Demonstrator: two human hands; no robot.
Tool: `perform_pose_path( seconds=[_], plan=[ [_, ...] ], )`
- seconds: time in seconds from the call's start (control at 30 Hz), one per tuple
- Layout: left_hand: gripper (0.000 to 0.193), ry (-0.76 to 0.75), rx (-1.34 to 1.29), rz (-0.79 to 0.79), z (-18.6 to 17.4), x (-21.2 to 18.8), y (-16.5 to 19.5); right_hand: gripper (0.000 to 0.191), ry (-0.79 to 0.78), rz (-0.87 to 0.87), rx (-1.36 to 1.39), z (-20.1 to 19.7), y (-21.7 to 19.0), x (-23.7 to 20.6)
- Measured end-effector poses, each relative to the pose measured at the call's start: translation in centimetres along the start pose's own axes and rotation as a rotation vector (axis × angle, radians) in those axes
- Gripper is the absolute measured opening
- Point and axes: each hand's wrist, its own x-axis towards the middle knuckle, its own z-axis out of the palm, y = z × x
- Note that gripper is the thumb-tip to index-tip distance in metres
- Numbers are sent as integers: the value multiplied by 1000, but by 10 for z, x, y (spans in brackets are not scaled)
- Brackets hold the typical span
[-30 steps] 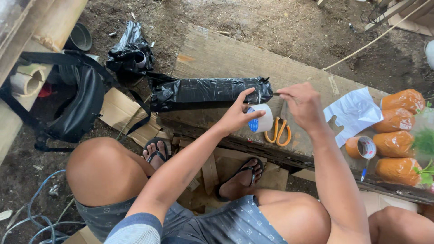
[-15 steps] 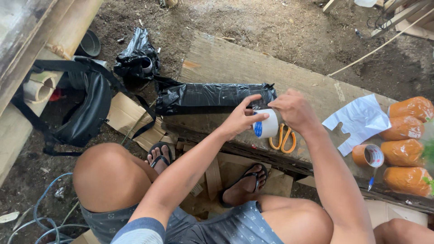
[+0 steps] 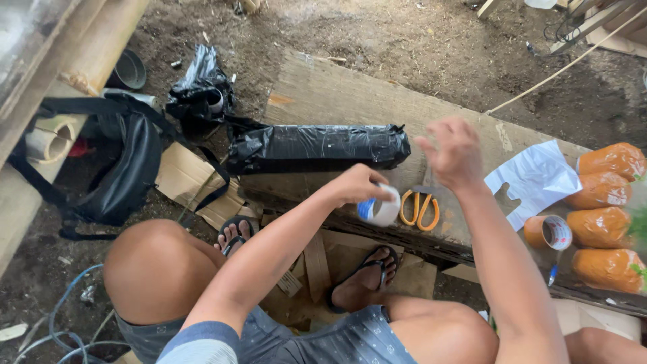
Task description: The person folds a black plastic bag into a rectangular shape on a wooden table, then secures it with clear packing tape. They smooth the tape, fold the top edge, and apply additional tape to seal the package.
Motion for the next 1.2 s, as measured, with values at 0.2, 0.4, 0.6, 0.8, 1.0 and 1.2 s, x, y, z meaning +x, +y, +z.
perform_pose_path(
  seconds=[0.2, 0.4, 0.6, 0.8, 1.0, 1.2],
  plan=[
    [52, -619, 603, -79, -18, -47, 32, 75, 0, -592, -100, 30, -38, 58],
    [45, -707, 1053, -165, -94, -132, 45, 101, -380, -516, -12, 33, -38, 64],
    [37, -510, 1044, -398, -127, -174, 27, 101, -417, -494, -138, 28, -86, 86],
    [26, -523, 1145, -198, -77, -158, -5, 106, -638, -388, -65, 42, -198, 115],
    [33, -404, 1115, -89, -105, -143, -26, 92, -590, -101, -8, -12, -170, 137],
    [62, -64, 1217, -42, -140, -100, -23, 73, -209, 123, 347, -74, -98, 97]
  ],
)
